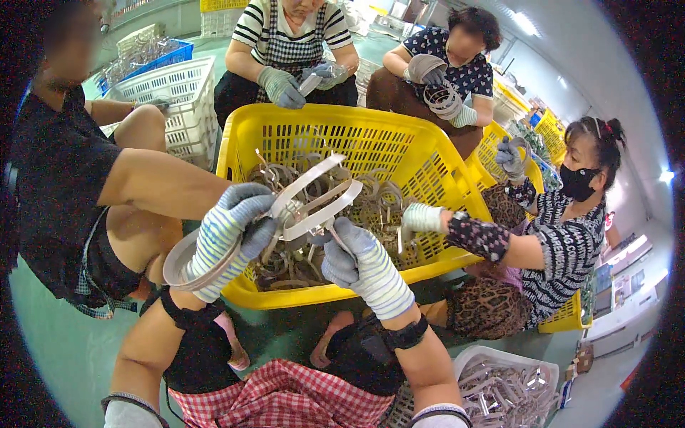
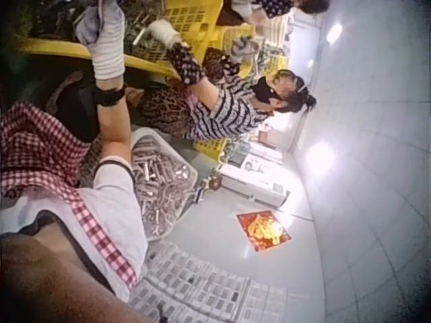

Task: Sorting and organizing plastic or rubber circular parts and strips into baskets while working on the floor.

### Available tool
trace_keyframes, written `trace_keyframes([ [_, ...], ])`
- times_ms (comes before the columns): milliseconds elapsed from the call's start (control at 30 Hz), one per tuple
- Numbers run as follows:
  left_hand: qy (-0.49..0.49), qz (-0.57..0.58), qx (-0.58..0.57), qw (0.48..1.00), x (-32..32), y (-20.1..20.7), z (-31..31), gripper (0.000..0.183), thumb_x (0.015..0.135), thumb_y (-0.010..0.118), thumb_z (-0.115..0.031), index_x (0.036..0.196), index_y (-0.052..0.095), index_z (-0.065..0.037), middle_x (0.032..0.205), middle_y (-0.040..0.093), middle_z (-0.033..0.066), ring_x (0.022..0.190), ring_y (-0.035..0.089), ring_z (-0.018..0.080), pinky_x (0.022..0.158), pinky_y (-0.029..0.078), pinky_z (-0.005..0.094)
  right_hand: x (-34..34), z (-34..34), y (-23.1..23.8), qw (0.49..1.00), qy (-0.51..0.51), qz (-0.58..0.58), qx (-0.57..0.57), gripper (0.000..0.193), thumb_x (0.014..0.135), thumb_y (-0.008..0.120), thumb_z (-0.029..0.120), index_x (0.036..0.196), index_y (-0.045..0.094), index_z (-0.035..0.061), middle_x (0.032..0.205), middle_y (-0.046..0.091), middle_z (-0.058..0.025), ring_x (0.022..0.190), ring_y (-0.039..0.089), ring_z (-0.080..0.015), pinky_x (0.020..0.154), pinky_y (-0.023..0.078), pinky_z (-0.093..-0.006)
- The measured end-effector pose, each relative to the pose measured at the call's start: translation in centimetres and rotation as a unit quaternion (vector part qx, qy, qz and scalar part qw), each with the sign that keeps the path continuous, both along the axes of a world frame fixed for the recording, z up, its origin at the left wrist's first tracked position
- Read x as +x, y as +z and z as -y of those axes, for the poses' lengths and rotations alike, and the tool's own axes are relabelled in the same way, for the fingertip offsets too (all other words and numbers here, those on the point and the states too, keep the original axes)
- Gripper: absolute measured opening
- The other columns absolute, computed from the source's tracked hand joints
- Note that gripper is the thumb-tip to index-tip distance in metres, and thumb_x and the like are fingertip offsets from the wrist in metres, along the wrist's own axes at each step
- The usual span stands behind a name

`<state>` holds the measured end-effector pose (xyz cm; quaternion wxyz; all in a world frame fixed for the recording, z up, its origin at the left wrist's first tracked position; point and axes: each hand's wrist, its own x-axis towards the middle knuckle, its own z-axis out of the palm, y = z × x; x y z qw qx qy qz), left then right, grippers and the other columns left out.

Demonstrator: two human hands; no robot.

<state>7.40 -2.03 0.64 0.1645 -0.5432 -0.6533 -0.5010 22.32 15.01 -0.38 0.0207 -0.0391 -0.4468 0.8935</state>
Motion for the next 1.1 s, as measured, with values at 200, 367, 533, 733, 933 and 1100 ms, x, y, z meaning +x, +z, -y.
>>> trace_keyframes([
  [200, -0.020, 0.075, 0.011, 0.997, -0.7, -0.5, -0.3, 0.028, 0.078, 0.064, -0.001, 0.105, 0.060, -0.005, 0.102, 0.058, 0.0120, 0.078, 0.059, 0.0219, 0.068, 0.049, 0.0291, -0.5, -0.8, 0.0, 0.997, -0.016, 0.019, 0.076, 0.053, 0.091, 0.049, 0.052, 0.096, 0.064, 0.0013, 0.046, 0.031, 0.0055, 0.037, 0.028, -0.0071, 0.038, 0.024, -0.0233],
  [367, -0.040, 0.096, 0.039, 0.994, -0.6, 0.0, -0.6, 0.030, 0.077, 0.063, 0.000, 0.106, 0.058, -0.007, 0.106, 0.058, 0.0085, 0.067, 0.053, 0.0116, 0.060, 0.044, 0.0237, -0.8, -1.0, 0.1, 0.984, -0.071, 0.061, 0.154, 0.042, 0.088, 0.059, 0.044, 0.091, 0.061, 0.0024, 0.054, 0.041, 0.0034, 0.044, 0.035, -0.0063, 0.041, 0.028, -0.0214],
  [533, -0.036, 0.111, 0.043, 0.992, -1.2, -0.6, -0.9, 0.027, 0.080, 0.062, -0.001, 0.106, 0.056, -0.006, 0.101, 0.058, 0.0056, 0.064, 0.048, 0.0084, 0.058, 0.042, 0.0225, -1.4, -1.1, -0.8, 0.965, -0.148, 0.069, 0.203, 0.034, 0.084, 0.066, 0.039, 0.088, 0.059, 0.0055, 0.058, 0.045, 0.0018, 0.047, 0.039, -0.0069, 0.043, 0.029, -0.0223],
  [733, -0.083, 0.250, 0.055, 0.963, -1.4, -0.8, -1.0, 0.021, 0.085, 0.059, -0.003, 0.106, 0.056, -0.004, 0.100, 0.055, 0.0023, 0.064, 0.045, 0.0054, 0.059, 0.041, 0.0207, -1.6, -1.1, -0.4, 0.968, -0.156, 0.063, 0.184, 0.040, 0.085, 0.062, 0.045, 0.088, 0.062, 0.0057, 0.055, 0.043, 0.0006, 0.046, 0.038, -0.0106, 0.045, 0.031, -0.0259],
  [933, -0.125, 0.299, 0.057, 0.944, -1.3, -1.1, -1.2, 0.028, 0.089, 0.055, -0.003, 0.116, 0.053, -0.006, 0.095, 0.058, 0.0001, 0.075, 0.048, 0.0040, 0.067, 0.042, 0.0193, -1.1, -1.0, 0.1, 0.996, -0.068, 0.022, 0.050, 0.045, 0.087, 0.056, 0.050, 0.090, 0.064, 0.0061, 0.055, 0.043, -0.0003, 0.045, 0.038, -0.0137, 0.046, 0.033, -0.0276],
  [1100, -0.305, 0.322, -0.212, 0.870, -0.8, -0.1, -0.2, 0.021, 0.090, 0.054, -0.017, 0.103, 0.062, -0.002, 0.081, 0.063, 0.0034, 0.076, 0.057, 0.0096, 0.072, 0.048, 0.0261, -1.6, -0.1, -0.3, 0.986, -0.152, 0.030, 0.056, 0.032, 0.084, 0.065, 0.040, 0.088, 0.064, 0.0082, 0.062, 0.050, -0.0014, 0.053, 0.046, -0.0146, 0.052, 0.038, -0.0273],
])
